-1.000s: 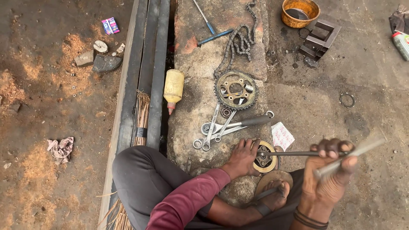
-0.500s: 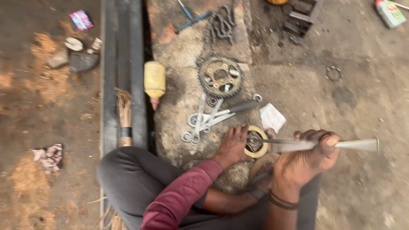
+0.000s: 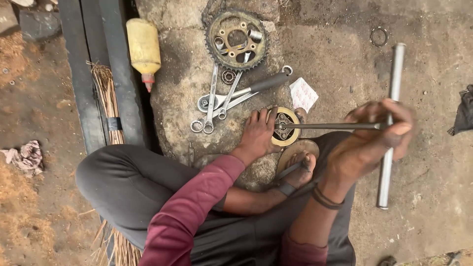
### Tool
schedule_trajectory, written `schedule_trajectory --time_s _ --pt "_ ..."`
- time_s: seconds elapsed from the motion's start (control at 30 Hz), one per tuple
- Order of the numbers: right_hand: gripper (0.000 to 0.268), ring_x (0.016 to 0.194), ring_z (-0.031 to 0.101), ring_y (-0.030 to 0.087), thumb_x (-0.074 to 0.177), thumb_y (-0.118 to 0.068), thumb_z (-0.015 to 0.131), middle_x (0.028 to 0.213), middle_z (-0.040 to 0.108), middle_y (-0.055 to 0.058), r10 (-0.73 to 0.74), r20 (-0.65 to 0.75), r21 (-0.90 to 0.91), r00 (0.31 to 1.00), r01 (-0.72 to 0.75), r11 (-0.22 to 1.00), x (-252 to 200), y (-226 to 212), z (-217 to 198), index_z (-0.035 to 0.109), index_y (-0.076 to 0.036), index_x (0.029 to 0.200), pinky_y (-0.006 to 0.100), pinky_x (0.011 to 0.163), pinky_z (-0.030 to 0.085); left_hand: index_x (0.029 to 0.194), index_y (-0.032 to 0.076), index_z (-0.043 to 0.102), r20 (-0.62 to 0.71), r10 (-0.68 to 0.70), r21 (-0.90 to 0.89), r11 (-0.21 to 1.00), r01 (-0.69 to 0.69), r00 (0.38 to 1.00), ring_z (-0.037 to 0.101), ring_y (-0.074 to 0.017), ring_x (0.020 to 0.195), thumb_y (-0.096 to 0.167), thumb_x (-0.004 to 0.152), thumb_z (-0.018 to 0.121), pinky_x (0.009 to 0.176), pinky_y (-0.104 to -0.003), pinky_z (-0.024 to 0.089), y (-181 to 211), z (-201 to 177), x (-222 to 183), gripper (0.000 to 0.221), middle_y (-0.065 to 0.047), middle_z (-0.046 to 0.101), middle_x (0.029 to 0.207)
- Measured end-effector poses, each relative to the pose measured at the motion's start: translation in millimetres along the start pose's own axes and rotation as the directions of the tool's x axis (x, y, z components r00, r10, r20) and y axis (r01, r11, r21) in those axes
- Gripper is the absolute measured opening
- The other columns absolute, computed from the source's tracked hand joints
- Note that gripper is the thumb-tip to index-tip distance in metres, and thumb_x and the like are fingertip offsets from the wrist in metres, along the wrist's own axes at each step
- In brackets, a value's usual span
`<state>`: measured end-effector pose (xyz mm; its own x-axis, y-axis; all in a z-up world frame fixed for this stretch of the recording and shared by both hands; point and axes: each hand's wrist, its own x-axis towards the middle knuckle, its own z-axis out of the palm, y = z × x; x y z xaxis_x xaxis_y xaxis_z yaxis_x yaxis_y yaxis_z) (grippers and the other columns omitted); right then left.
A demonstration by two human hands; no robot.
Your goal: Repairing and assembling motorcycle wheel hub and sprocket components using various hand tools.
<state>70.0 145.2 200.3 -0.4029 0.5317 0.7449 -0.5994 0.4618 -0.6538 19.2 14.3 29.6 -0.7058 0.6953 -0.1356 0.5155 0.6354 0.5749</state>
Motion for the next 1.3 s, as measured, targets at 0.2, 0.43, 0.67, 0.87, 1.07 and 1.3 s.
schedule_trajectory --time_s 0.2,0.43,0.67,0.87,1.07,1.3 --pt "0.052 0.109 0.06 0.027 0.106 -0.055 0.049 0.098 0.062 0.007 -0.354 0.531 -0.321 0.77 0.57 0.756 43.7 20.3 0.3 0.066 -0.008 0.089 0.041 0.081 0.049 0.156 -0.003 0.023 -0.038 0.018 -0.086 0.996 -0.022 0.999 0.044 -0.0371 0.123 0.052 0.053 0.097 0.109 -0.048 0.04 -7.3 -3.5 -3.1 0.138 -0.018 0.046 0.132" --pt "0.045 0.112 0.063 0.026 0.107 -0.06 0.042 0.096 0.074 -0.001 -0.176 0.983 -0.053 0.056 0.998 0.02 89.3 -33.0 7.5 0.057 -0.018 0.097 0.043 0.099 0.04 0.149 -0.008 0.034 -0.088 -0.004 -0.129 0.992 -0.007 0.996 0.044 -0.0371 0.127 0.048 0.052 0.098 0.11 -0.048 0.04 -7.3 4.4 -2.1 0.128 -0.019 0.046 0.135" --pt "0.045 0.062 0.048 0.007 0.111 -0.06 0.041 0.063 0.05 -0.01 0.239 0.969 0.022 0.067 0.935 -0.353 87.1 -67.6 36.6 0.061 -0.019 0.106 0.025 0.059 0.034 0.149 -0.01 0.035 -0.05 -0.008 -0.135 0.991 0.001 0.999 0.044 -0.0371 0.127 0.048 0.053 0.098 0.11 -0.048 0.04 -6.4 0.7 -1.2 0.128 -0.019 0.045 0.135" --pt "0.041 0.044 0.024 0.001 0.113 -0.049 0.064 0.056 0.035 -0.013 0.237 0.921 -0.233 0.308 0.927 -0.295 68.2 -72.2 29.6 0.052 -0.021 0.085 0.02 0.052 0.016 0.148 -0.009 0.037 -0.093 -0.014 -0.135 0.991 0.001 0.996 0.044 -0.0385 0.127 0.049 0.054 0.097 0.109 -0.048 0.041 -3.8 4.6 4.2 0.126 -0.019 0.045 0.134" --pt "0.046 0.048 0.033 0.012 0.103 -0.038 0.078 0.053 0.04 -0.003 0.121 0.922 -0.373 0.369 0.928 0.017 71.2 -76.0 -6.8 0.051 -0.016 0.074 0.028 0.061 0.029 0.145 -0.002 0.042 -0.08 0.028 -0.058 0.998 -0.033 0.996 0.038 -0.0426 0.133 0.046 0.059 0.096 0.111 -0.054 0.036 -9.9 -16.5 3.1 0.112 -0.021 0.044 0.14" --pt "0.027 0.056 0.046 0.018 0.114 -0.016 0.067 0.071 0.049 0.009 0.455 0.706 -0.695 0.542 0.652 0.303 88.5 -106.1 2.3 0.057 -0.001 0.094 0.032 0.052 0.037 0.135 0.015 0.064 -0.156 0.39 -0.405 0.813 -0.419 0.908 0.058 -0.0346 0.127 0.008 0.077 0.076 0.107 -0.045 0.048 -18.8 -22.8 9.6 0.059 -0.01 0.065 0.136"
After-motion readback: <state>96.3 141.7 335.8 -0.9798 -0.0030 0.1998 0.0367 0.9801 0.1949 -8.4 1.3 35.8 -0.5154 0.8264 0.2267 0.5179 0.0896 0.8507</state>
